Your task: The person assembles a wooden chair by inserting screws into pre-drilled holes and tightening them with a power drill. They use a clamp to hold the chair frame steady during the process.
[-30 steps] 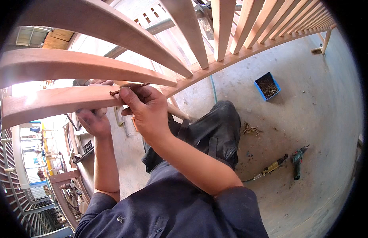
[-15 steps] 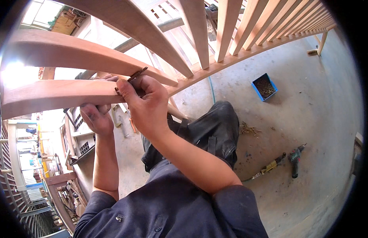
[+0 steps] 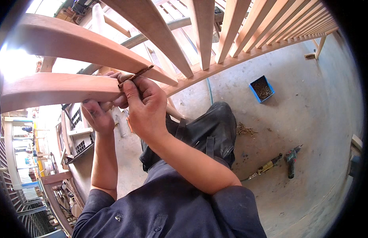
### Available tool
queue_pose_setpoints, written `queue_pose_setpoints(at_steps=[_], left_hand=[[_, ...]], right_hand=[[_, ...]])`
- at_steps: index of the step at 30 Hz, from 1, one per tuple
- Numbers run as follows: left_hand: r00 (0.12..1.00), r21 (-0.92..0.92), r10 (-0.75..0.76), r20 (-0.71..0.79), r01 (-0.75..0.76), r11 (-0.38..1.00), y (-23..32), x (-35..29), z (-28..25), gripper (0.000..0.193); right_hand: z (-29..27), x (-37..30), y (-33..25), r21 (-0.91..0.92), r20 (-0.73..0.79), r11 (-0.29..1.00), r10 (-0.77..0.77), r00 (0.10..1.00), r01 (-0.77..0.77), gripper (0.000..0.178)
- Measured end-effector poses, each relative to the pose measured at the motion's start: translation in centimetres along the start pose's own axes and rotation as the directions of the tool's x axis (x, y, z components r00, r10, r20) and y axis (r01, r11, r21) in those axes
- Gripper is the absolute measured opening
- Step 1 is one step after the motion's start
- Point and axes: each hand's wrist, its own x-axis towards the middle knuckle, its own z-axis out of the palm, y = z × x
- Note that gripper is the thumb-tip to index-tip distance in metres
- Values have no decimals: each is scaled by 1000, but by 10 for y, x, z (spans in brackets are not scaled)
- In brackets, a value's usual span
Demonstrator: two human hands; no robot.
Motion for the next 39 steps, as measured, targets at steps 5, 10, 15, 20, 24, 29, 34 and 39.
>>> queue_pose_setpoints(at_steps=[5,10,15,20,24,29,34,39], left_hand=[[949,-425,-263,173,313,850,17,26,-16,76],[709,-108,-337,619,503,858,27,103,-44,40],[397,161,-427,813,551,819,58,135,-16,32],[347,138,-404,846,590,796,45,136,-11,31],[321,175,-415,851,570,802,49,138,-9,30],[281,216,-383,880,481,850,58,143,-2,29],[239,256,-369,898,397,881,68,152,3,29],[165,280,-325,931,249,927,74,158,4,28]], right_hand=[[-3,2,4,21,-31,1000,13,999,-12,26],[2,0,4,5,-21,1000,25,999,-25,28],[2,2,8,66,-57,998,-8,998,11,29],[2,1,1,97,-84,993,73,994,-65,31],[-5,1,3,-74,-9,997,23,1000,-24,28],[-49,10,-24,-293,-48,954,-85,995,67,27],[-54,35,-33,-566,-38,809,-216,976,157,46],[-52,37,-26,-761,5,602,-366,931,241,44]])
